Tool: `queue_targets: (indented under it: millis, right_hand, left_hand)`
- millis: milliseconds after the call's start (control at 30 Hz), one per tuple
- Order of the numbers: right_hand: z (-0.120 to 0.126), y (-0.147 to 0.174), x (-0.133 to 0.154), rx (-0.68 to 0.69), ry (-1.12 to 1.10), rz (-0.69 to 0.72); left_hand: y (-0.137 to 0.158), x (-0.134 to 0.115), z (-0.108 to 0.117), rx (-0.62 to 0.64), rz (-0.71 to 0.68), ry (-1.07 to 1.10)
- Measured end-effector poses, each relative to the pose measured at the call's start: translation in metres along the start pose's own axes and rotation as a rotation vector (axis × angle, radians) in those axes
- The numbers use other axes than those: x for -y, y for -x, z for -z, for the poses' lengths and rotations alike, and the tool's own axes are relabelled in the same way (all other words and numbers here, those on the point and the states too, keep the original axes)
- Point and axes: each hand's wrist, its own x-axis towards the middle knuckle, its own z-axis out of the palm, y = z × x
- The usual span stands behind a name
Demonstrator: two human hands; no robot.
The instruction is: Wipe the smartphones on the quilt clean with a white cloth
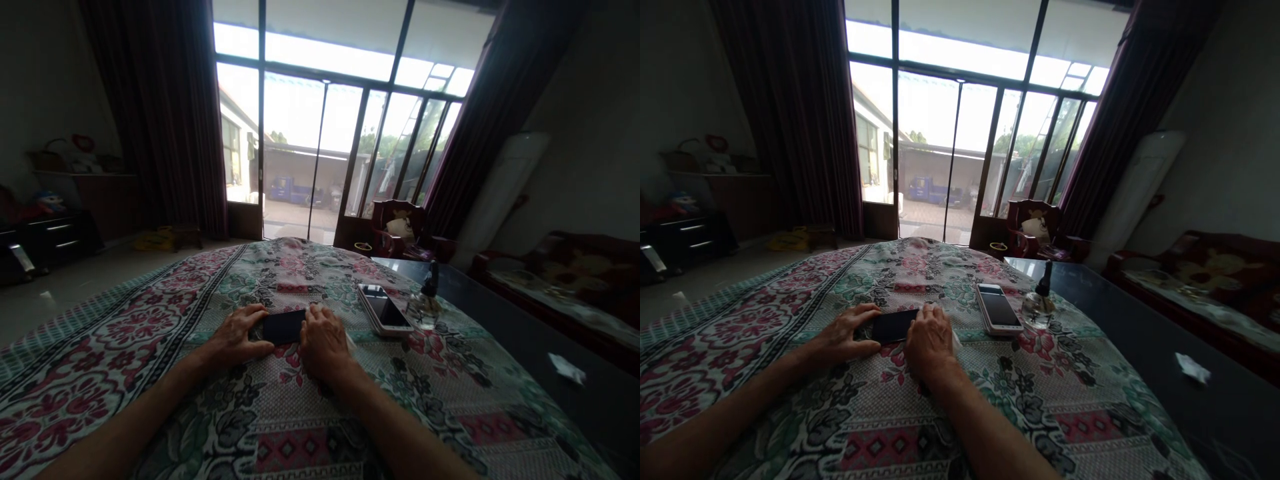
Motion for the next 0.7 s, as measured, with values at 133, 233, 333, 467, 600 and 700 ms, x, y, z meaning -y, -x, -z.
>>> queue_targets:
  millis: [133, 233, 333, 467, 600, 700]
  right_hand:
    - [0.001, 0.017, 0.027, 0.017, -0.063, 0.159]
    - [0.003, 0.025, 0.038, 0.033, -0.062, 0.246]
    - [0.005, 0.028, 0.044, 0.073, -0.016, 0.280]
    - [0.013, 0.026, 0.045, 0.115, 0.020, 0.346]
    - [0.031, 0.020, 0.035, 0.176, -0.016, 0.292]
    - [0.047, 0.012, 0.019, 0.238, 0.062, 0.170]
  left_hand:
    - [-0.001, 0.001, -0.003, -0.016, -0.008, 0.000]
    - [-0.002, 0.006, -0.007, -0.030, -0.026, 0.004]
    - [-0.002, 0.011, -0.010, -0.036, -0.038, 0.010]
    - [-0.002, 0.011, -0.010, -0.044, -0.037, 0.022]
    - [-0.001, 0.007, -0.007, -0.036, -0.024, 0.019]
    - [0.000, 0.004, -0.003, -0.013, -0.017, 0.011]
